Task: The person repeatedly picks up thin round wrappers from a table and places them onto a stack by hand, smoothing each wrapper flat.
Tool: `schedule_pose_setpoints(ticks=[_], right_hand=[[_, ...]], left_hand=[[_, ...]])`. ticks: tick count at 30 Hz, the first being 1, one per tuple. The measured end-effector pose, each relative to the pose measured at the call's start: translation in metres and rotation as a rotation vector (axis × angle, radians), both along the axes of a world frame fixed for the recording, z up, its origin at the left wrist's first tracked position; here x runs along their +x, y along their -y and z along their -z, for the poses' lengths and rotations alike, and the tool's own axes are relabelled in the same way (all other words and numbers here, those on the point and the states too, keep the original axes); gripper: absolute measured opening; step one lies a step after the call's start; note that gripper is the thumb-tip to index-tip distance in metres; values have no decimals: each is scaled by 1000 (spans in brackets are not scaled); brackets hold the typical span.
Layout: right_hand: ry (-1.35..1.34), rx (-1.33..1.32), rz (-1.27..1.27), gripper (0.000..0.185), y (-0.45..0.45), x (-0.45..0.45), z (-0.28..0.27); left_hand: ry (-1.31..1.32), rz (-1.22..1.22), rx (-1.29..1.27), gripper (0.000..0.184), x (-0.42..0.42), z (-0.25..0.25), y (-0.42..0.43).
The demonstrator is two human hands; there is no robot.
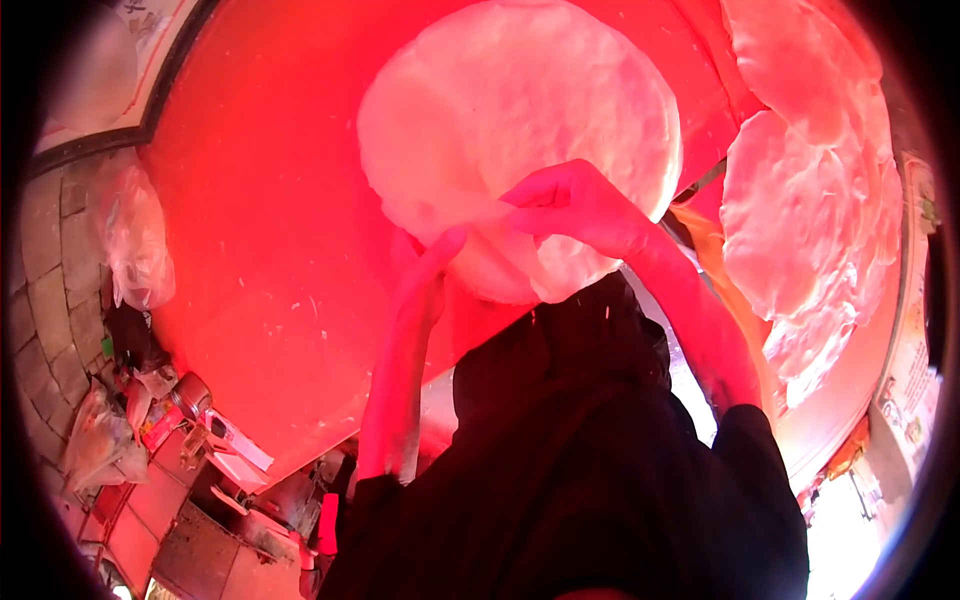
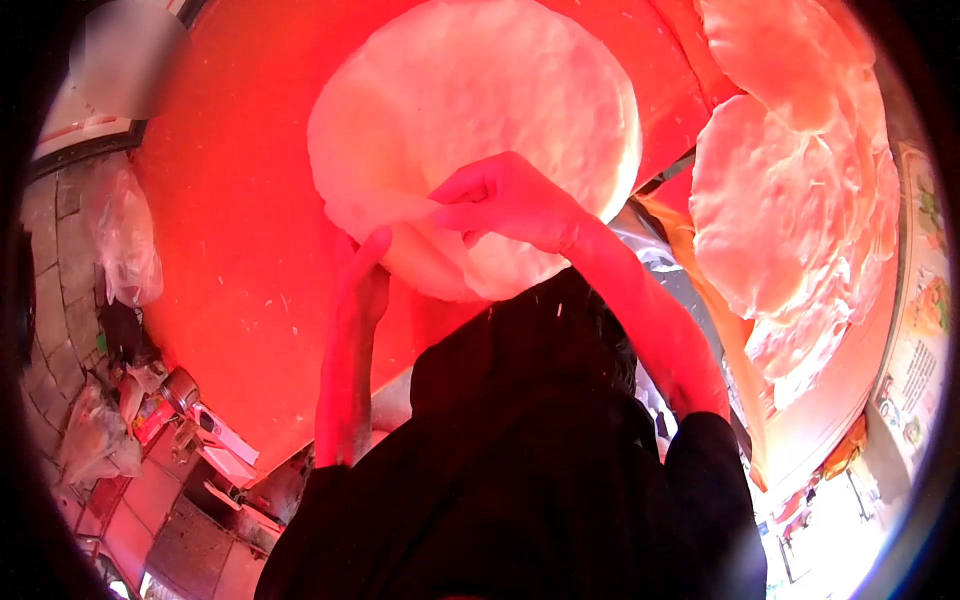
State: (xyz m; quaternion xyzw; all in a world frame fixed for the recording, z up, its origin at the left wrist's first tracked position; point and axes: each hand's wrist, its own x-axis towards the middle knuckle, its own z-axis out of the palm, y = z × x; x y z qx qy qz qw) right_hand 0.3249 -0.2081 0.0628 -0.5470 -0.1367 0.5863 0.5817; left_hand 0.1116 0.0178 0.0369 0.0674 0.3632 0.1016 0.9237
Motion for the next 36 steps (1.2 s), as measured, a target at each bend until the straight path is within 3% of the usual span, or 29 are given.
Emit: schedule_pose_setpoints(ticks=[4, 8, 13, 16, 19, 22, 25, 28, 36], right_hand=[[-64, -11, -38, 27, 0, -2, 2], [277, -61, 82, 35, 2, -11, 18], [862, -69, 35, 40, -21, -48, -21], [954, -81, 37, 36, -25, -53, -22], [1062, 86, 107, 53, -15, -43, -10], [1301, -8, 100, 57, -20, -55, -8], [1258, 85, -49, 62, -22, -69, 0], [1007, -138, -99, 51, -17, -45, -15], [1158, -235, 246, 43, -60, 64, -59]], left_hand=[[-20, 1, -5, 43, -7, 0, 1], [-26, 9, -8, 43, -9, 1, 1], [-26, 23, 1, 43, -8, 1, -1], [-24, 27, 7, 43, -9, -1, -2], [-11, 27, 7, 43, -8, 0, -2], [3, 38, 6, 44, -2, 1, -1], [19, 55, 12, 44, 6, 0, -1], [56, 83, -7, 44, 24, 5, 6], [438, 281, -122, 44, 211, 15, 68]])
